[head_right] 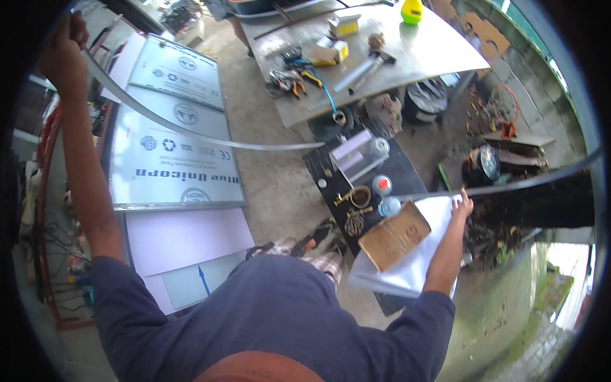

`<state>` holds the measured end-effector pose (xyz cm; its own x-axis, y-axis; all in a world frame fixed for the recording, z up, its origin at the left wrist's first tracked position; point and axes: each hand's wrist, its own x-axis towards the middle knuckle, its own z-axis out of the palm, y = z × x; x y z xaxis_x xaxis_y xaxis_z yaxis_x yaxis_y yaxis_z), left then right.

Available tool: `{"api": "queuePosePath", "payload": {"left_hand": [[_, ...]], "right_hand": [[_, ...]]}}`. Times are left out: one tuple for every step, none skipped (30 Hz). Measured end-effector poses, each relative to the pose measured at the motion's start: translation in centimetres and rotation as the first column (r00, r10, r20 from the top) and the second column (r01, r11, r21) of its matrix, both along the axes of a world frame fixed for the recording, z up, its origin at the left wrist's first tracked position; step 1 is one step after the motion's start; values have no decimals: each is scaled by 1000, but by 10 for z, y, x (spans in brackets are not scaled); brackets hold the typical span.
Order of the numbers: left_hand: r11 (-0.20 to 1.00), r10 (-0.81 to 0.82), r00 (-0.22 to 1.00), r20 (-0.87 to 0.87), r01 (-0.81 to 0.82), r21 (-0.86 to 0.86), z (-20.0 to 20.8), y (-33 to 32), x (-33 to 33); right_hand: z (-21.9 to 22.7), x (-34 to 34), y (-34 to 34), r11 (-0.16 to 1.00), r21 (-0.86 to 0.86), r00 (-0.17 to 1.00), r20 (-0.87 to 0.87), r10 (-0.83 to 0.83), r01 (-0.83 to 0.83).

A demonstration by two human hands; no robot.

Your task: Bending and preparing metal framing components for a circular sign assembly.

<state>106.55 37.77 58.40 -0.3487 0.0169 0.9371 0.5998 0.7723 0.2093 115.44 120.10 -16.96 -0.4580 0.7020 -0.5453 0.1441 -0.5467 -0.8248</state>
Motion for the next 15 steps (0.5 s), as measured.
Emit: {"api": "queuePosePath", "payload": {"left_hand": [[996,5,1000,8,-6,87,-1,34,13],[984,22,1000,-1,-21,178,0,62,39],[973,8,1000,-10,-5,231,1,51,42],[974,14,1000,-23,-8,224,0,49,42],[967,-8,1000,-28,14,255,-1,44,40],[963,-16,999,-35,25,268,-1,47,43],[958,-8,999,-34,18,286,-2,47,43],[959,-7,999,-34,16,282,-3,45,41],[965,-2,999,-41,12,261,-4,40,38],[971,2,999,-46,9,241,-5,35,34],[971,-3,999,-41,13,239,-7,30,29],[973,-32,999,-35,39,229,-8,26,29],[973,-61,998,-27,66,220,-9,26,28],[974,-62,998,-23,66,215,-9,27,28],[976,-59,997,-46,67,209,-10,27,27]], "right_hand": [[-8,-15,-27,999,19,999,-8,-32,32],[0,-40,-54,998,5,997,30,-64,64],[3,-37,-21,998,26,997,39,-59,58],[4,-40,-15,997,43,994,81,-71,68],[5,-38,-5,994,-10,993,37,-109,110],[8,-44,-12,991,-33,992,31,-126,127],[12,-46,-10,991,10,989,55,-135,135],[16,-48,-8,989,54,986,80,-145,141],[19,-46,-2,992,3,992,14,-127,127],[20,-40,1,998,-49,983,-177,-38,30],[24,-38,6,999,-36,986,-161,33,-39],[31,-40,7,993,-29,983,-146,109,-115],[37,-42,3,988,-33,972,-185,145,-153],[43,-44,-1,990,-27,968,-212,132,-140],[53,-44,3,990,6,962,-235,139,-141]]}}
